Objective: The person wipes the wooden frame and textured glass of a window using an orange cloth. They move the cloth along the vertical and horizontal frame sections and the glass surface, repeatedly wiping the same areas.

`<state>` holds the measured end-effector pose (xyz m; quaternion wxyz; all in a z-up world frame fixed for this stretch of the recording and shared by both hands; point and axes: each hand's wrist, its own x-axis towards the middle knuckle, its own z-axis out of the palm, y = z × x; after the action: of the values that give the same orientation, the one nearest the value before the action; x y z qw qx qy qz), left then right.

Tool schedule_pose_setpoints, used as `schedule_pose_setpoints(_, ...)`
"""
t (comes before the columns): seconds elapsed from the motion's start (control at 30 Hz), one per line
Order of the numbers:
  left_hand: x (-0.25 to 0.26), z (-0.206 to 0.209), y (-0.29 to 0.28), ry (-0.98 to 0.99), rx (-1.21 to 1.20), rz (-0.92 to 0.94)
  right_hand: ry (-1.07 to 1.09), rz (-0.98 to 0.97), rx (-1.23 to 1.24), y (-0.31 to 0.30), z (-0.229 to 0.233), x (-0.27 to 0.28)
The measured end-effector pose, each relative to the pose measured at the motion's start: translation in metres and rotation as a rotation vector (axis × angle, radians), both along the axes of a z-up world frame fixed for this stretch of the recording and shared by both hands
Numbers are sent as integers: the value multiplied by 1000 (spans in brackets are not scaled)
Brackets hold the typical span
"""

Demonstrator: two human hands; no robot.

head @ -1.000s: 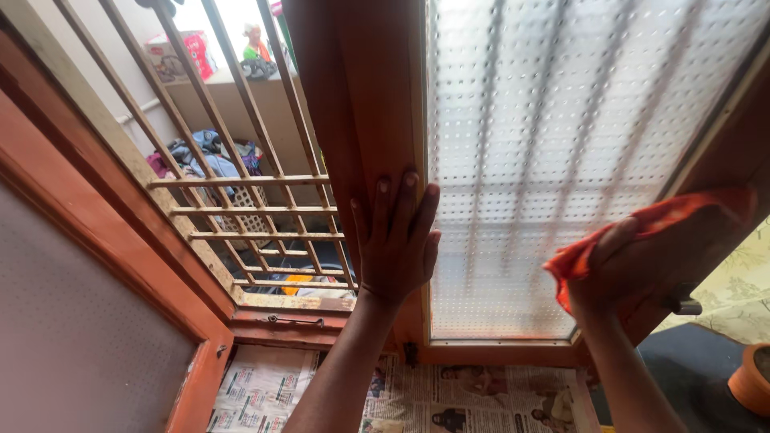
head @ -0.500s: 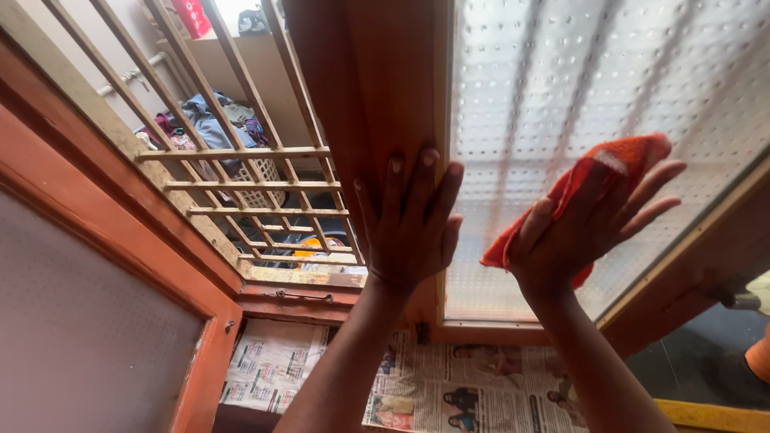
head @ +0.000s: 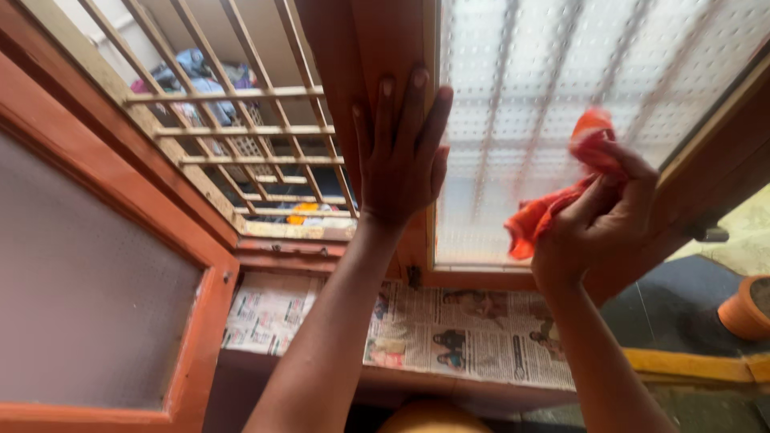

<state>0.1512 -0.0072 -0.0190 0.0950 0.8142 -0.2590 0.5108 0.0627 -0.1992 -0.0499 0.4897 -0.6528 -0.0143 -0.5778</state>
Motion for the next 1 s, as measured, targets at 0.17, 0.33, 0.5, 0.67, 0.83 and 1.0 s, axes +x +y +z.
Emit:
schedule_pose_setpoints(0.17, -1, 0, 4, 44, 50, 44, 310, 571, 961, -1, -48, -21)
schedule_pose_setpoints(0.33, 0, 0, 2, 39, 41, 62, 526, 542, 739, 16, -86, -13)
schedule_pose_setpoints(0.5, 0, -1, 3, 21, 64, 85, 599, 355, 240, 44, -76, 2)
schedule_pose_setpoints(0.67, 6, 0, 0, 11, 69, 68, 659, 226, 294, 60, -61, 8)
schedule_pose_setpoints(0.83, 12, -6, 4, 12, 99, 11, 631, 142, 236, 69, -63, 5)
schedule_pose_setpoints(1.0, 18, -11, 0, -53, 78, 1, 712, 96, 320, 81, -50, 10)
